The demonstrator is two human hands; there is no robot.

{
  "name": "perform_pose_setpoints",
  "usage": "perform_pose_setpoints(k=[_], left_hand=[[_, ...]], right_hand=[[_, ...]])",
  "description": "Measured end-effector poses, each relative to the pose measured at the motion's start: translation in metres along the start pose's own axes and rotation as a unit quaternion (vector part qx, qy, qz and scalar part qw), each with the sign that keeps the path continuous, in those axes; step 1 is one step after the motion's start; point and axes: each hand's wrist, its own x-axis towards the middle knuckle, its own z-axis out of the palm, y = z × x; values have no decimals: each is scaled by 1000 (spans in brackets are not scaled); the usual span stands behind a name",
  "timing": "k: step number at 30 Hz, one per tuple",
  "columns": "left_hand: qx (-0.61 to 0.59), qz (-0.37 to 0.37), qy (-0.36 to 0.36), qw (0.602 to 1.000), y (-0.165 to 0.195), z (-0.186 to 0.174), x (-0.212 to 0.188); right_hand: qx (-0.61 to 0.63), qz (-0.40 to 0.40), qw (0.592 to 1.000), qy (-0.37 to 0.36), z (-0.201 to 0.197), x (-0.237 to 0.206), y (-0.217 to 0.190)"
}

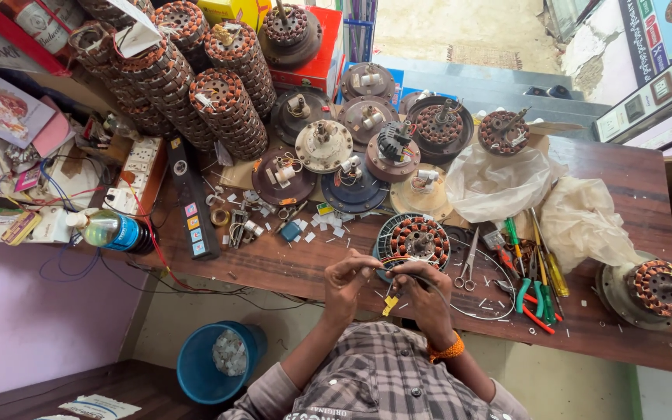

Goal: The person sits at a cluttered workbench assembling electric motor stators, fitting wire coils and leads into the slots of a stator and pressing components into place by hand. They use a screwdriver to work on the stator, cut wire with scissors, and handle pliers while arranging the finished stators on the bench.

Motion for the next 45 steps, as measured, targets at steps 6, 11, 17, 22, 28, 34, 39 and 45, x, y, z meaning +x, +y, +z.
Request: perform_pose_setpoints(k=[6, 11, 17, 22, 28, 34, 39, 45], left_hand=[[-63, 13, 49, 997, -9, 17, -8], [60, 30, 22, 998, -3, 19, -7], [165, 162, 8, 973, 8, 9, -4], [95, 133, 20, 986, 4, 11, -8], [9, 10, 84, 996, -16, 17, 0], [-170, -32, 81, 982, -23, 10, -6], [-85, -101, 94, 987, -1, -15, 7], [175, -132, -3, 976, 5, -1, 11]], right_hand=[[-1, -55, 993, 101, 11, -8, 18], [-1, -80, 988, 131, 10, -10, 15], [-78, -82, 991, 70, 9, -6, -4], [-118, -70, 985, 109, 15, -5, -16], [-70, -1, 983, 169, 18, 2, -20], [0, 67, 972, 227, 4, -4, 2], [79, 21, 963, 255, -10, -8, 3], [43, 59, 972, 222, -3, -10, 0]])
